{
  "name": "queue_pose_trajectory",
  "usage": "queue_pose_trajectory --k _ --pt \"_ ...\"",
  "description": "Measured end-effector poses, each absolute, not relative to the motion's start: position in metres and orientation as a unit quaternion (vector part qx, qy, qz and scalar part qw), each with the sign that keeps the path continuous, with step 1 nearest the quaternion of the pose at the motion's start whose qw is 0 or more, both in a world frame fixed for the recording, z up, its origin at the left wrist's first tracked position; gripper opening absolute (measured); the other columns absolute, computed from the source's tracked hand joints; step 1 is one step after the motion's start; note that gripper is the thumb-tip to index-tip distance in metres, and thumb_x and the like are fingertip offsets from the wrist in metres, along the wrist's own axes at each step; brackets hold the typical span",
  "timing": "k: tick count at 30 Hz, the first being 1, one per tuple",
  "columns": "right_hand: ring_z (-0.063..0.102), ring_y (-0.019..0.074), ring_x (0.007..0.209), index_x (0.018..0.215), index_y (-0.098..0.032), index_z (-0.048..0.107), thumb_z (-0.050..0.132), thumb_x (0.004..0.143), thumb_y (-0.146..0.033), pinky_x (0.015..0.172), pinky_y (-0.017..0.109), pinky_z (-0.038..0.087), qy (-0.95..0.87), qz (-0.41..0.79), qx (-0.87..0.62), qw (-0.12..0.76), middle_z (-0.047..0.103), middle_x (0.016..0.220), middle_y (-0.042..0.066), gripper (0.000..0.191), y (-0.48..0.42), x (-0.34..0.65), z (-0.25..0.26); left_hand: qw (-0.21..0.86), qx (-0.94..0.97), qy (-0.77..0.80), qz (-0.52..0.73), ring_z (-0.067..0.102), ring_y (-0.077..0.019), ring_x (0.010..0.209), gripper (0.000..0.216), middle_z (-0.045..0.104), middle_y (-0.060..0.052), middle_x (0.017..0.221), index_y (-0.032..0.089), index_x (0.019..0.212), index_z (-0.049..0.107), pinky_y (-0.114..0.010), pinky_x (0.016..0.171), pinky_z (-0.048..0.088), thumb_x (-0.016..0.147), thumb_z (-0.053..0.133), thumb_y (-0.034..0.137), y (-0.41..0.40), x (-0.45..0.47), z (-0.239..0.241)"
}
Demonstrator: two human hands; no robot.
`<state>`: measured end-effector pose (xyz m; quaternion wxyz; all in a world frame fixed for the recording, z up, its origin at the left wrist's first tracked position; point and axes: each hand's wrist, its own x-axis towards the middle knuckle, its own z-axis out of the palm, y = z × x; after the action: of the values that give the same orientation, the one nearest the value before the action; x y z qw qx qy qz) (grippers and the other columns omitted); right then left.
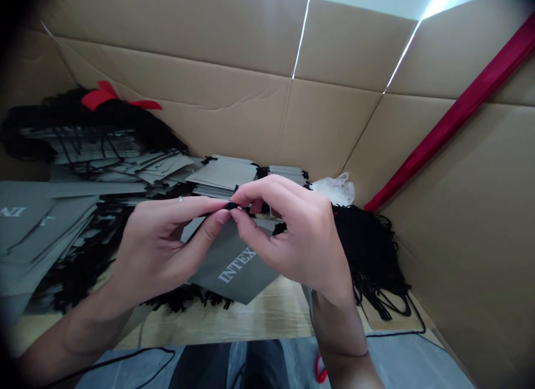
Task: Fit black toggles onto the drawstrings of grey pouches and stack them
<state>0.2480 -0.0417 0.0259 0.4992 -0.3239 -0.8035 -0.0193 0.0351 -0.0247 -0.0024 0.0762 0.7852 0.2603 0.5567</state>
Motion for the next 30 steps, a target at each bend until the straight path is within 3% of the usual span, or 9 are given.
queue_pose_trajectory --k 8,13,21,30 --pt "0.069 0.0093 0.072 0.097 -0.025 0.078 0.078 0.092 -0.005 0.065 0.026 0.056 -0.796 0.029 -0.337 0.502 0.075 0.082 -0.006 0.020 -0.041 0.250 0.025 0.118 0.830 0.241 0.489 0.074 -0.0073 0.073 0.019 0.084 0.004 0.087 0.019 0.106 0.085 -0.021 0.066 0.053 0.110 0.067 0.016 -0.018 0.029 0.005" --pt "0.061 0.0081 0.065 0.094 -0.025 0.079 0.078 0.092 -0.007 0.060 0.026 0.053 -0.790 0.083 -0.355 0.493 0.073 0.078 -0.008 0.019 -0.038 0.249 0.026 0.144 0.803 0.236 0.527 0.083 -0.0121 0.092 0.014 0.089 0.002 0.106 0.023 0.113 0.083 -0.023 0.082 0.063 0.104 0.075 0.016 -0.015 0.023 0.004" --pt "0.062 0.0092 0.065 0.091 -0.025 0.082 0.081 0.087 -0.007 0.055 0.024 0.048 -0.806 0.207 -0.370 0.412 0.075 0.077 -0.006 0.019 -0.036 0.256 0.033 0.082 0.848 0.171 0.495 0.076 -0.0086 0.063 0.014 0.086 0.006 0.083 0.025 0.099 0.082 -0.020 0.069 0.064 0.094 0.081 0.012 -0.012 0.012 0.011" --pt "0.061 0.0073 0.064 0.089 -0.021 0.081 0.077 0.087 -0.006 0.058 0.020 0.049 -0.826 0.223 -0.365 0.368 0.073 0.074 -0.006 0.016 -0.037 0.256 0.034 0.011 0.881 0.156 0.447 0.073 -0.0089 0.061 0.007 0.086 0.002 0.084 0.021 0.099 0.079 -0.022 0.059 0.053 0.100 0.082 0.015 -0.016 0.003 0.008"
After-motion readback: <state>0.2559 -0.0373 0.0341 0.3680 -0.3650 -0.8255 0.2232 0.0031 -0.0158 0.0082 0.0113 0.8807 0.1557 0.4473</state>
